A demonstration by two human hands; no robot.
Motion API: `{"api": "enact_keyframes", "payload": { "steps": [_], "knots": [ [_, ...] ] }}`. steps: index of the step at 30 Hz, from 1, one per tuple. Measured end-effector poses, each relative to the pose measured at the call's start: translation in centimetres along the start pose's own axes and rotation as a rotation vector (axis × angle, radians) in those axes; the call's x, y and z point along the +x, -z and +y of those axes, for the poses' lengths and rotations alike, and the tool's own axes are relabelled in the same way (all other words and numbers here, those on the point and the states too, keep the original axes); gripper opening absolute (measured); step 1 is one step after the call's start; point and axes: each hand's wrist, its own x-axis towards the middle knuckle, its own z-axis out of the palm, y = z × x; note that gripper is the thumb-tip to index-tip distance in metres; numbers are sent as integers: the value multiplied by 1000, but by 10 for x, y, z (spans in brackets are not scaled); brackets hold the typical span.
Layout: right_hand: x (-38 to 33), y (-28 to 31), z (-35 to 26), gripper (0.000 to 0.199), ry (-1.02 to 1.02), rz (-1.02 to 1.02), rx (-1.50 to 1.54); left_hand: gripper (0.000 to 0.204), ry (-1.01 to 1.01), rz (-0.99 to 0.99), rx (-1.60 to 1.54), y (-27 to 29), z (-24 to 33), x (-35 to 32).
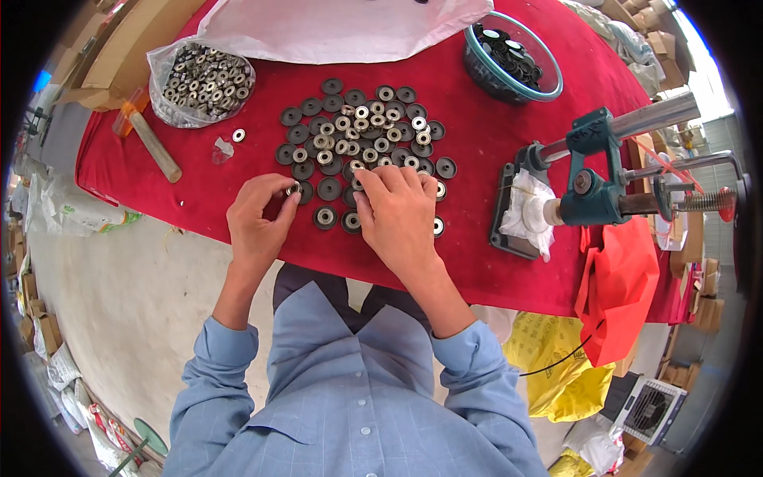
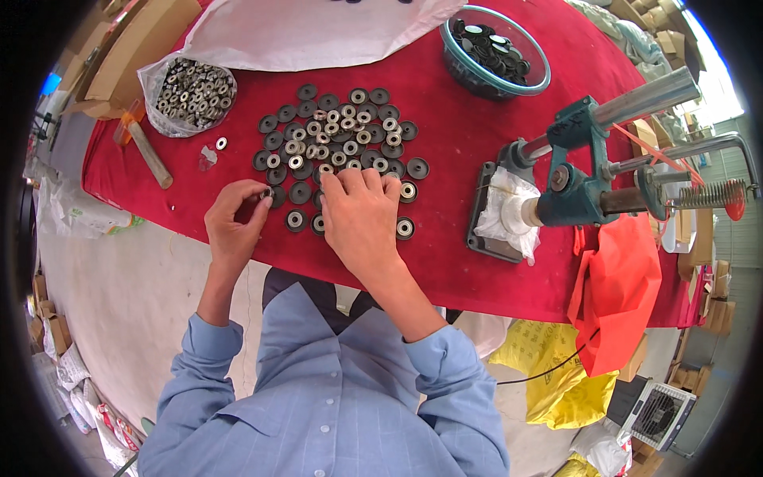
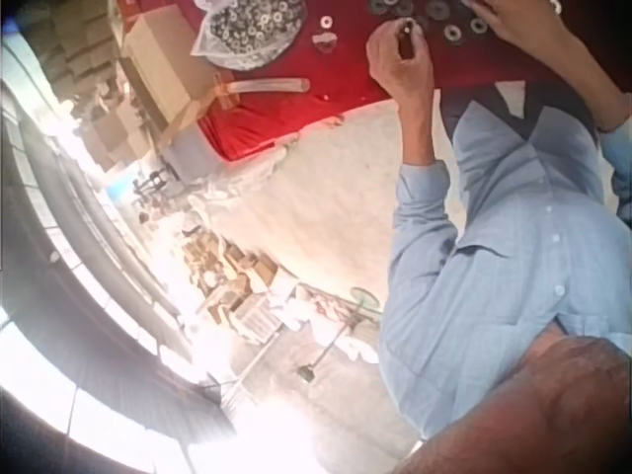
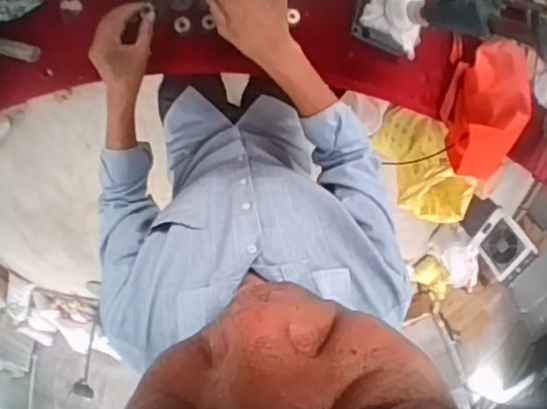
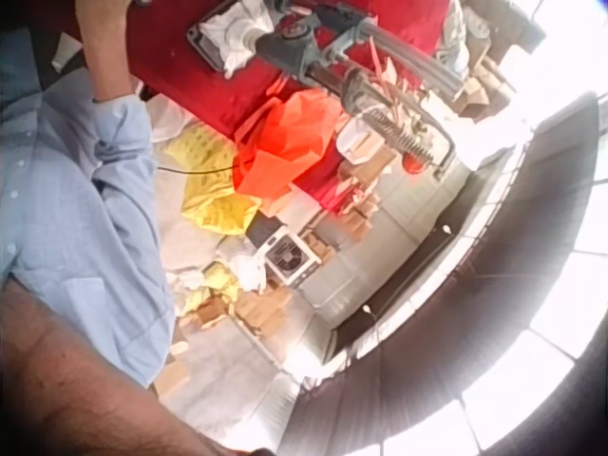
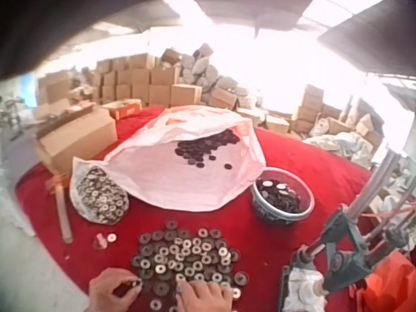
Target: The person pours dark circular discs from a white sack onto a red table and arranges them into rows. They then take small metal washers from a plastic bag and place one washer onto each disc. The person continues to organize the components on the table.
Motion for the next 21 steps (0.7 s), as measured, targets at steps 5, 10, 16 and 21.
{"api": "enact_keyframes", "payload": {
  "steps": [5, 10, 16, 21],
  "knots": [
    [3, -5, -3, 28, -6, -1, -49, 23, -74, 4, 33, -2, -3, -1],
    [5, -10, -3, 26, -22, 20, -39, 25, -243, -23, 117, -6, -3, 4],
    [6, -10, 1, 23, -55, 72, 35, 27, -293, -47, 158, -4, -5, -2],
    [-3, -1, -1, 23, 26, 52, 78, 28, -349, -92, 229, 1, -1, -4]
  ]
}}
